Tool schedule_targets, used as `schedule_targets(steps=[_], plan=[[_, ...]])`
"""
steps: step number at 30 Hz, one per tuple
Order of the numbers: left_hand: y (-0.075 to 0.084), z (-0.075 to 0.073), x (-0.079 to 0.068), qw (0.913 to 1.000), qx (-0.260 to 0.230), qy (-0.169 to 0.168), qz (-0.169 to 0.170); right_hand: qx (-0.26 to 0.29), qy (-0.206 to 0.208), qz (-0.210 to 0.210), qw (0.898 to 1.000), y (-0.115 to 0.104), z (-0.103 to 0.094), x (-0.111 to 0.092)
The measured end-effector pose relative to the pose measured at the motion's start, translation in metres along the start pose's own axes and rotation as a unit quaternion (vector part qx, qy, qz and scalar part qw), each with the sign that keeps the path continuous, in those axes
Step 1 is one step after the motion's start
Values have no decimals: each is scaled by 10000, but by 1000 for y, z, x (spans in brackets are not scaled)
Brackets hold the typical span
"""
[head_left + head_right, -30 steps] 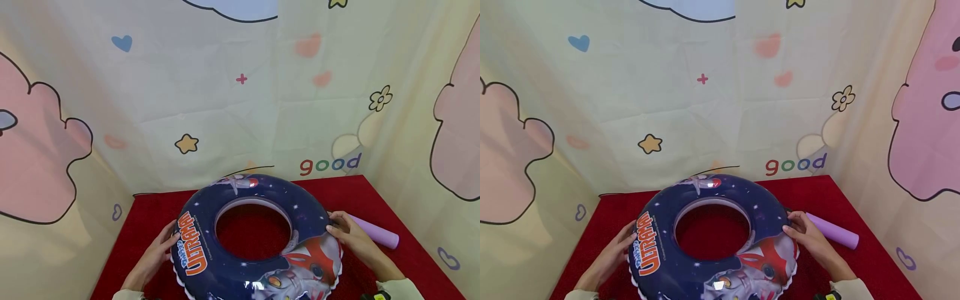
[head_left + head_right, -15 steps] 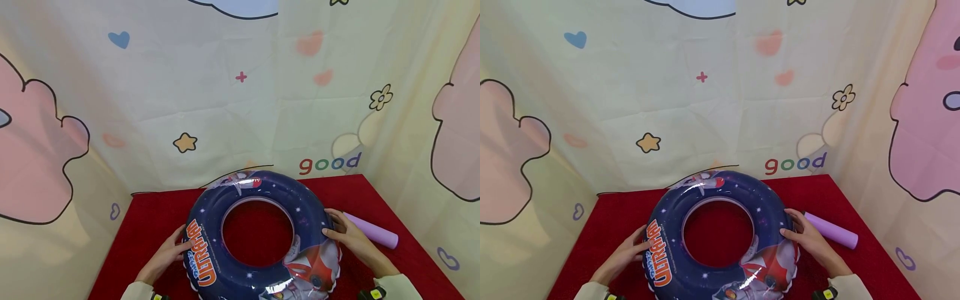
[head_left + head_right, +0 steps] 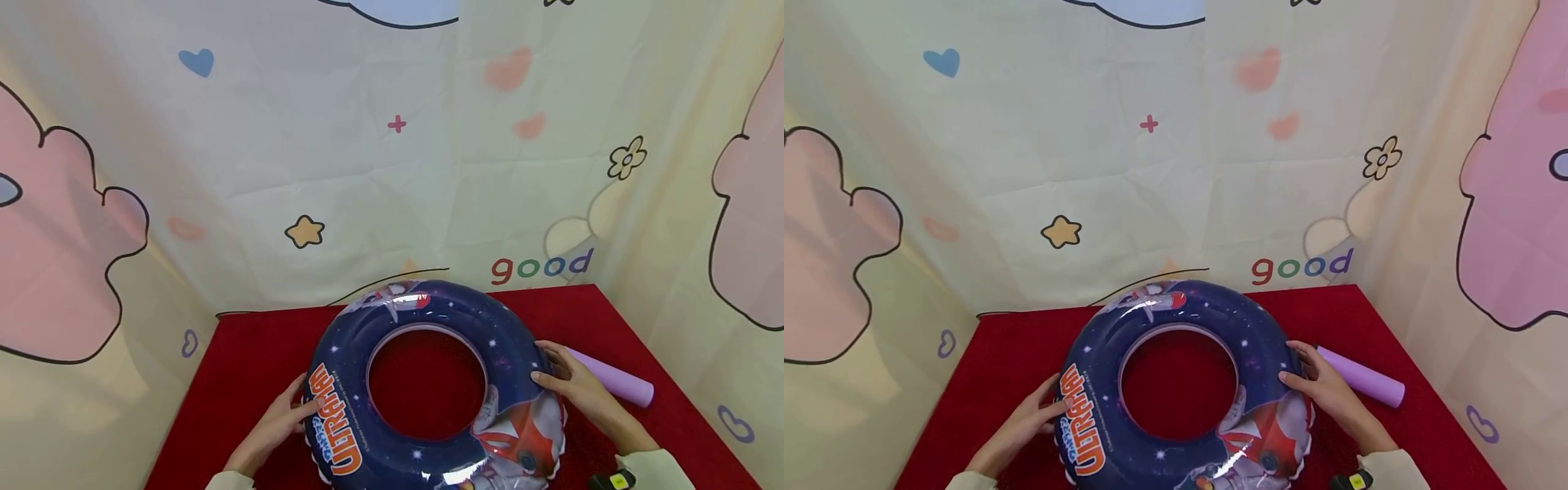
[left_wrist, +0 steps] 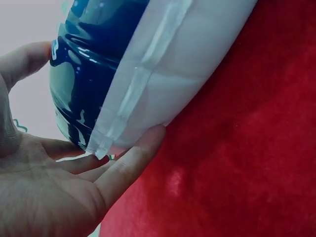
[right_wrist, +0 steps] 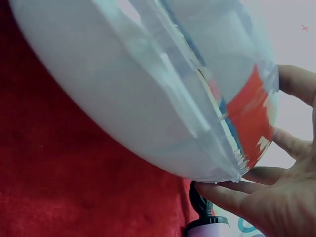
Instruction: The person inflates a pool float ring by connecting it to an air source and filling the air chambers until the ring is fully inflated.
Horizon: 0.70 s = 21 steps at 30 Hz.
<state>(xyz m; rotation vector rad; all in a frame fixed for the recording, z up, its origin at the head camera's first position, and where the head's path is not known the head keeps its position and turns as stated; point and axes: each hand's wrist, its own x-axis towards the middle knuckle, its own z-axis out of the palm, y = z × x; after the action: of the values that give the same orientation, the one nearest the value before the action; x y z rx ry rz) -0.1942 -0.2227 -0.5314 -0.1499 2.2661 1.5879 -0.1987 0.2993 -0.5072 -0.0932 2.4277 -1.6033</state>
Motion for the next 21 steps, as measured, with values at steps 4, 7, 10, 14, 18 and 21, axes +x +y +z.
schedule_targets(steps=[4,7,10,14,18,21], plan=[[-3,0,1,9996,58,233,-134,-60,-40,19,10000,-1,2,2],[-5,-1,1,9991,108,318,-244,-56,-110,62,9999,-1,3,2],[-4,-1,0,9992,-24,275,-281,-105,-106,78,9999,-1,3,2],[-2,-1,-1,9990,-351,116,-231,-280,4,2,9996,-2,4,2],[-2,0,-1,9989,-411,22,-203,-280,43,90,9996,-3,7,1],[-1,-3,-2,9995,-86,169,-260,-231,-1,266,9994,-4,8,0]])
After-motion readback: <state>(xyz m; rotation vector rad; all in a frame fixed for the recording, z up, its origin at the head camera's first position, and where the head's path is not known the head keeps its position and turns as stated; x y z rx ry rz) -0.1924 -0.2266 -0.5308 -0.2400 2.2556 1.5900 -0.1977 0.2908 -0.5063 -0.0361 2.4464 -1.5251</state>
